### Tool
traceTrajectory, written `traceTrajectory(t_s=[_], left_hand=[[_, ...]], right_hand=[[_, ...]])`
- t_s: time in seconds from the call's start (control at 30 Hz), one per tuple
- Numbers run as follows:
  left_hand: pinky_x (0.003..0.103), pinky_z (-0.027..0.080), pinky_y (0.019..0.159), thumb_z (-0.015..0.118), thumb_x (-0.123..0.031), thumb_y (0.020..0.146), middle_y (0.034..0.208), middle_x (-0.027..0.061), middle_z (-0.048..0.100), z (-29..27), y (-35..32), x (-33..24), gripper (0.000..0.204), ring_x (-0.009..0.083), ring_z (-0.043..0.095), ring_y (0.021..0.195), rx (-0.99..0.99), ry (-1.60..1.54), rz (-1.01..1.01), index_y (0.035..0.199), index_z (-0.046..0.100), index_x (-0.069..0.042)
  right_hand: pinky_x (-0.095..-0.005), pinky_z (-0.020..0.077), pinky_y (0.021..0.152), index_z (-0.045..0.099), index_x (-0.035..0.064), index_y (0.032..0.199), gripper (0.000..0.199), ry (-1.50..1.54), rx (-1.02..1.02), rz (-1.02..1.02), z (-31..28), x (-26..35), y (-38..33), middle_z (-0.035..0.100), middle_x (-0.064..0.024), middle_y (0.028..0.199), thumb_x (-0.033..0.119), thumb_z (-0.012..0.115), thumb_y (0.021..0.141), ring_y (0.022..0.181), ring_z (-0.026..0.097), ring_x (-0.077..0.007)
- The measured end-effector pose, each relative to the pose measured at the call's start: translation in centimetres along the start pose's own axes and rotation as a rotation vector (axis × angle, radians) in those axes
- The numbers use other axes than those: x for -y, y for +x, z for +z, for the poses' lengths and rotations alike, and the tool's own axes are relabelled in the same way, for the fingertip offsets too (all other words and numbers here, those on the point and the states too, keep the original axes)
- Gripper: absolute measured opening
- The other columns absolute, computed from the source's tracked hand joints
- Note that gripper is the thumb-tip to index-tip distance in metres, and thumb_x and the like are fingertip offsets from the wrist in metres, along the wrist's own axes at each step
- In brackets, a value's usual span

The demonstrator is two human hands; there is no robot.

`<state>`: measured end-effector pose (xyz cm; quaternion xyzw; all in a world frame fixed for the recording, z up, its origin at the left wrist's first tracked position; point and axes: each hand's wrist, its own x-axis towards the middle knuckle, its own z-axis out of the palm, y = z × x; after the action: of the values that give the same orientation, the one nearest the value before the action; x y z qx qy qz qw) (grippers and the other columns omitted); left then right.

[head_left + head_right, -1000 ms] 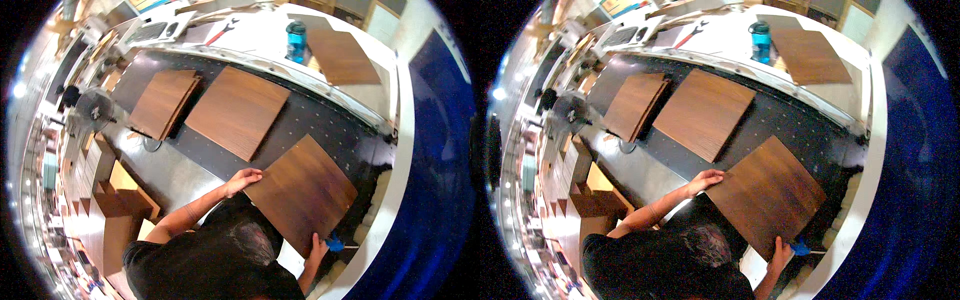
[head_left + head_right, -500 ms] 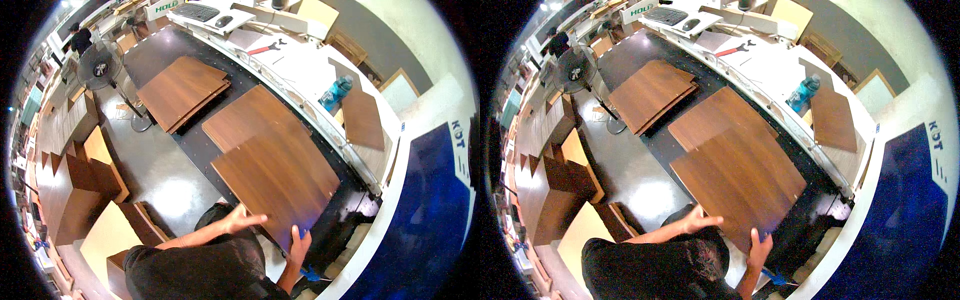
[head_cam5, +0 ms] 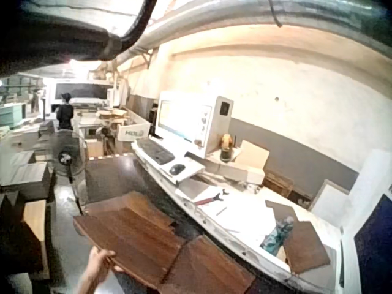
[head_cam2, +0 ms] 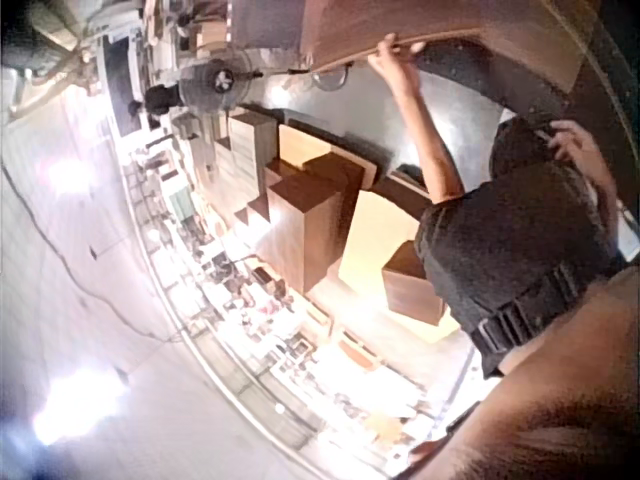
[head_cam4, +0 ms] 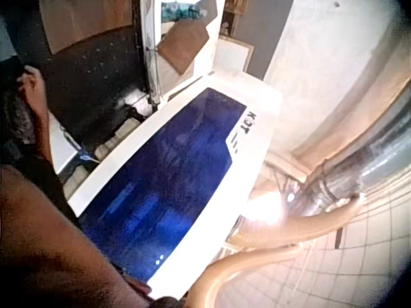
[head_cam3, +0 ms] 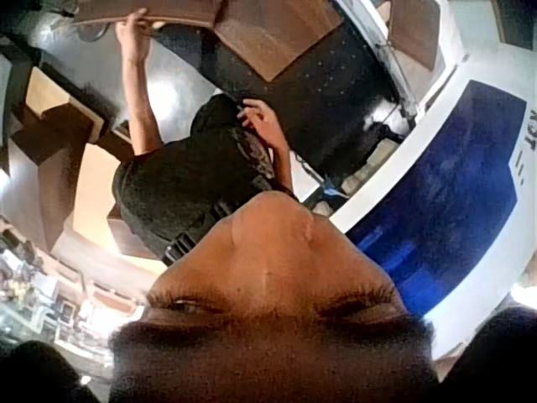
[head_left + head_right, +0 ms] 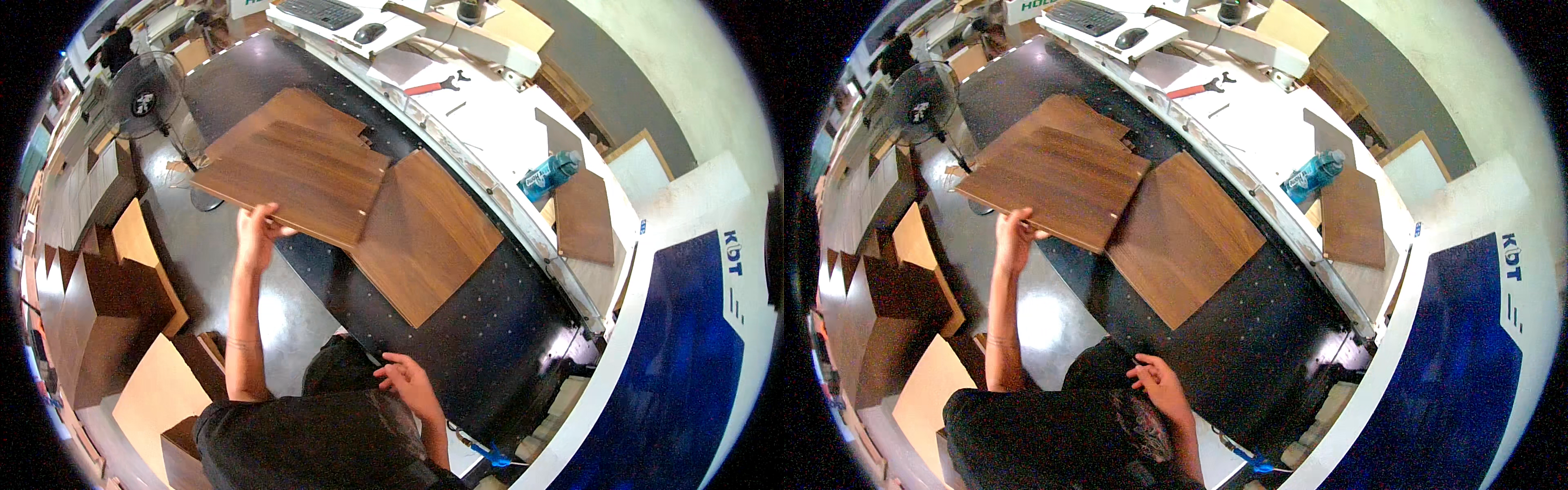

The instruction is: The person repeatedly picks up rectangular wooden panels from a table, places them into a machine, and stacks them on a nearby surface. The person also adjusts the head-mounted camera several times during the task.

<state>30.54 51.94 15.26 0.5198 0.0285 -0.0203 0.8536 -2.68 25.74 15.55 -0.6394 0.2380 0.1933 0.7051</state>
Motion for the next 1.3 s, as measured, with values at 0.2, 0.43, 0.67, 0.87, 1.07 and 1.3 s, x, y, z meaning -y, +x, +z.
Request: traceTrajectory(t_s=[0.2,0.43,0.67,0.87,1.07,1.3], left_hand=[[0.033,0.065,0.068,0.068,-0.026,0.101,0.096,0.0104,0.069,-9.1,10.0,-1.5,0.033,0.0188,0.070,0.077,-0.240,0.298,0.068,0.115,0.063,0.003],[0.037,0.056,0.097,0.057,-0.034,0.109,0.130,0.0201,0.069,-2.4,6.0,-3.8,0.050,0.0242,0.070,0.112,0.002,0.565,0.011,0.138,0.057,0.007],[0.047,0.050,0.103,0.056,-0.029,0.103,0.123,0.0233,0.070,19.4,-3.6,-8.9,0.045,0.0325,0.070,0.110,1.517,-0.277,0.246,0.139,0.054,-0.001],[0.045,0.051,0.101,0.056,-0.024,0.101,0.122,0.0225,0.070,26.7,-14.8,-12.5,0.042,0.0317,0.070,0.109,2.145,-0.669,0.339,0.137,0.056,-0.001],[0.044,0.052,0.100,0.056,-0.019,0.099,0.120,0.0216,0.071,26.8,-19.5,-14.6,0.040,0.0308,0.071,0.109,2.360,-0.744,0.341,0.135,0.058,-0.001],[0.042,0.053,0.098,0.055,-0.013,0.096,0.119,0.0207,0.072,25.4,-20.8,-15.6,0.038,0.0299,0.072,0.108,2.348,-0.663,0.381,0.132,0.060,-0.001]], right_hand=[[-0.0308,0.0548,0.081,0.053,0.0008,0.142,0.039,0.031,-0.048,-0.077,-0.3,-0.7,1.8,0.073,-0.0104,0.109,0.020,0.058,0.108,0.089,0.068,-0.0149],[-0.0354,0.0543,0.089,0.052,0.0000,0.141,0.044,-0.219,-0.510,-0.182,-2.0,-1.0,4.7,0.070,-0.0153,0.118,0.019,0.065,0.103,0.102,0.067,-0.0219],[-0.0488,0.0467,0.106,0.046,-0.0007,0.144,0.070,-0.543,-1.105,-0.275,-3.6,-4.6,12.6,0.059,-0.0262,0.131,0.029,0.079,0.090,0.123,0.058,-0.0423],[-0.0511,0.0437,0.110,0.038,-0.0032,0.149,0.093,-0.507,-1.093,-0.188,-2.5,-5.6,15.3,0.051,-0.0264,0.144,0.032,0.089,0.079,0.133,0.050,-0.0426],[-0.0515,0.0447,0.108,0.036,-0.0045,0.150,0.103,-0.451,-1.123,-0.124,-2.1,-5.0,15.6,0.051,-0.0274,0.139,0.032,0.093,0.072,0.130,0.050,-0.0464],[-0.0388,0.0568,0.085,0.062,0.0042,0.132,0.066,-0.323,-1.129,-0.211,-3.4,-5.3,15.5,0.067,-0.0144,0.116,0.019,0.091,0.074,0.096,0.069,-0.0265]])
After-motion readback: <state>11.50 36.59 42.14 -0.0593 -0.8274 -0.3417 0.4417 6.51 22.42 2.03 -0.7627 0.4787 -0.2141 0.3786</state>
